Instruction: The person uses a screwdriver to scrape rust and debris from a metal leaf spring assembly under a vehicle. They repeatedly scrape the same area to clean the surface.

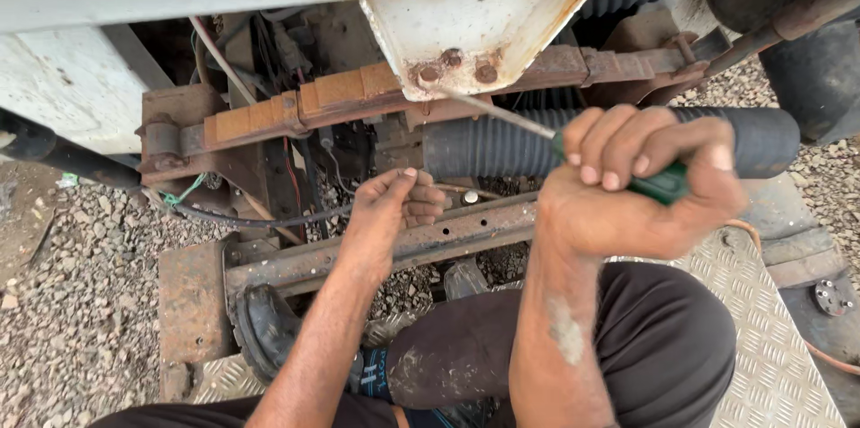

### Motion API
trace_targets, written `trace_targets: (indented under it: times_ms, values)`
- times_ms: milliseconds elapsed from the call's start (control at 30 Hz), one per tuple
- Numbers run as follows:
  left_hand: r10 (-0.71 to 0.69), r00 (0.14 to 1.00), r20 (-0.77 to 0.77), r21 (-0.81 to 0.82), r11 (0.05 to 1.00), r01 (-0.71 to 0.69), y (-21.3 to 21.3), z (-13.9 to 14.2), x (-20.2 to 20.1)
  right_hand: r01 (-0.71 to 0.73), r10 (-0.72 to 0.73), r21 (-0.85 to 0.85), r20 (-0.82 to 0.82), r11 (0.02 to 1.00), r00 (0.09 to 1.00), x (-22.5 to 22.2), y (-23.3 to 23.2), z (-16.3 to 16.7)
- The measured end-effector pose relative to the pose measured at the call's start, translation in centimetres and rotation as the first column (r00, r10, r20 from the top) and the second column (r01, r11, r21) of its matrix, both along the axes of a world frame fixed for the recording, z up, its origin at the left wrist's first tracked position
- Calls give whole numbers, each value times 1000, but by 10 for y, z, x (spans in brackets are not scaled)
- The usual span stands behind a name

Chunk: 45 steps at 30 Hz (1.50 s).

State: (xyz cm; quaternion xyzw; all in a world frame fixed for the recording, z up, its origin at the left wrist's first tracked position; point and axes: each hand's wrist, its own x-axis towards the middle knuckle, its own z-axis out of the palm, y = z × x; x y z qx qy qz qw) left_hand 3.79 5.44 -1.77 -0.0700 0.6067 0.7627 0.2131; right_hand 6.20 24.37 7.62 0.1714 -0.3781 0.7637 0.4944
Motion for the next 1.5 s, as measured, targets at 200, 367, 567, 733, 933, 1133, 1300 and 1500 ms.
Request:
trace_targets:
  times_ms: [200, 367, 567, 733, 933, 1133, 1300, 1500]
  values:
    - [17, 1000, 25, 12, 1000, -17, -2, -3, -2, -15, 18, -57, 62, 998, 998, -9, -7, 2]
    - [23, 999, 30, 40, 999, -24, -3, -7, -1, 0, 3, -55, 49, 998, 999, -10, -5, 6]
    - [16, 1000, 16, 46, 999, -16, -2, -7, -3, -2, 12, -122, 81, 993, 997, -10, -1, 3]
    - [24, 1000, 12, 13, 1000, -24, -3, -5, -4, -6, 10, -87, 53, 996, 999, -8, 9, -10]
    - [11, 1000, 23, 18, 1000, -12, -2, -4, -4, 44, -17, -228, 120, 973, 993, -10, 11, -5]
    - [25, 1000, 8, 49, 998, -25, -3, -4, -3, -10, 33, -247, 87, 969, 996, -16, 2, 3]
    - [9, 1000, 23, 30, 999, -10, -2, -5, -1, 58, -27, -243, 129, 968, 991, -14, -4, 5]
    - [13, 1000, 13, 20, 1000, -13, -2, -4, -2, 69, -46, -176, 128, 982, 991, -17, -15, -2]
